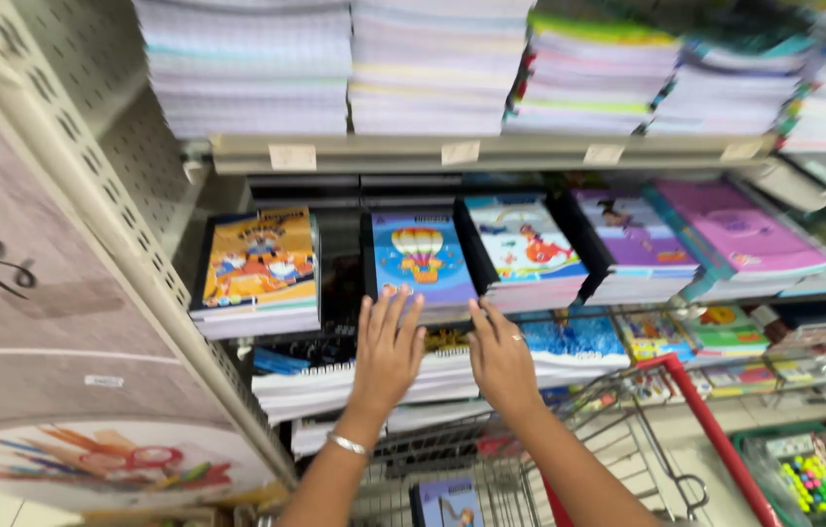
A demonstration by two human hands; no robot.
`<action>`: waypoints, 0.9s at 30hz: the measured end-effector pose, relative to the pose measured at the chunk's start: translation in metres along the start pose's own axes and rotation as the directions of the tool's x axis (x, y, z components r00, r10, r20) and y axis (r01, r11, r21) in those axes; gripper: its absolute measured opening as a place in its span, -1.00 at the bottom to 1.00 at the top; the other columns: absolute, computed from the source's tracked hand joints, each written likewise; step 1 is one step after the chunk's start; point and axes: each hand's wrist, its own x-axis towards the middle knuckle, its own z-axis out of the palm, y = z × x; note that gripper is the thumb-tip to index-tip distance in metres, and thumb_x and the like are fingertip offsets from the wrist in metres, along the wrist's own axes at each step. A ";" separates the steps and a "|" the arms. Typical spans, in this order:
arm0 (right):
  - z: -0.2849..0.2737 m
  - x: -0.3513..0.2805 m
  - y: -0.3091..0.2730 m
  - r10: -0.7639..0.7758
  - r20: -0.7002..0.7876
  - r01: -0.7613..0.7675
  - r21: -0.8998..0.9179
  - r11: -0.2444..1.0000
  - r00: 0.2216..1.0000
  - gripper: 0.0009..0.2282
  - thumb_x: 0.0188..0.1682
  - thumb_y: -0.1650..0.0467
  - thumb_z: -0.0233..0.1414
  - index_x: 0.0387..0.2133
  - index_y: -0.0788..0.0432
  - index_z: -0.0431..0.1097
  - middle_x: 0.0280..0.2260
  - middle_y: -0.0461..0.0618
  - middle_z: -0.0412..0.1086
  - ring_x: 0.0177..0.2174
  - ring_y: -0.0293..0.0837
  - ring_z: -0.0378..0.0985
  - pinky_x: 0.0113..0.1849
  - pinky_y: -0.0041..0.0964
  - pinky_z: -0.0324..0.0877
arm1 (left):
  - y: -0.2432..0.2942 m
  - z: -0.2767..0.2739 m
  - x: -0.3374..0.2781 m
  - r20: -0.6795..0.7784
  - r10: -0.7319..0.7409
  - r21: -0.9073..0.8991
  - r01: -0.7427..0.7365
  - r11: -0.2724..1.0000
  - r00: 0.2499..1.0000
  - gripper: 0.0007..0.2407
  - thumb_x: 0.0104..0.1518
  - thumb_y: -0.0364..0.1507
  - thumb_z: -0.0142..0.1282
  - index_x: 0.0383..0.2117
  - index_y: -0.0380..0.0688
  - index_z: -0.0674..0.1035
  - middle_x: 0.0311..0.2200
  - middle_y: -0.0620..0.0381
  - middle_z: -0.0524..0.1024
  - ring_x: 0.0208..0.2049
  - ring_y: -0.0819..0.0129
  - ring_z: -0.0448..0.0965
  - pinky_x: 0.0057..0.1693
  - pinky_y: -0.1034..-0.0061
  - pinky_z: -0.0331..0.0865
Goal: The person is seen picking up notebooks from a shopping cart, wiping them with a cloth, and placing them onto a shelf in a store.
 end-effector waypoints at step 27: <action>0.199 -0.563 0.066 0.582 0.743 -0.827 -0.526 0.200 -0.331 -0.36 -0.04 0.16 0.14 0.25 0.28 0.22 0.00 0.28 0.52 -0.02 0.06 0.63 0.00 -0.10 0.52 | 0.153 0.169 -0.681 0.717 -0.503 0.485 0.863 -0.137 -0.483 -0.46 0.17 -0.20 0.19 0.26 -0.13 0.34 0.01 -0.10 0.57 0.02 0.00 0.59 0.07 0.28 0.45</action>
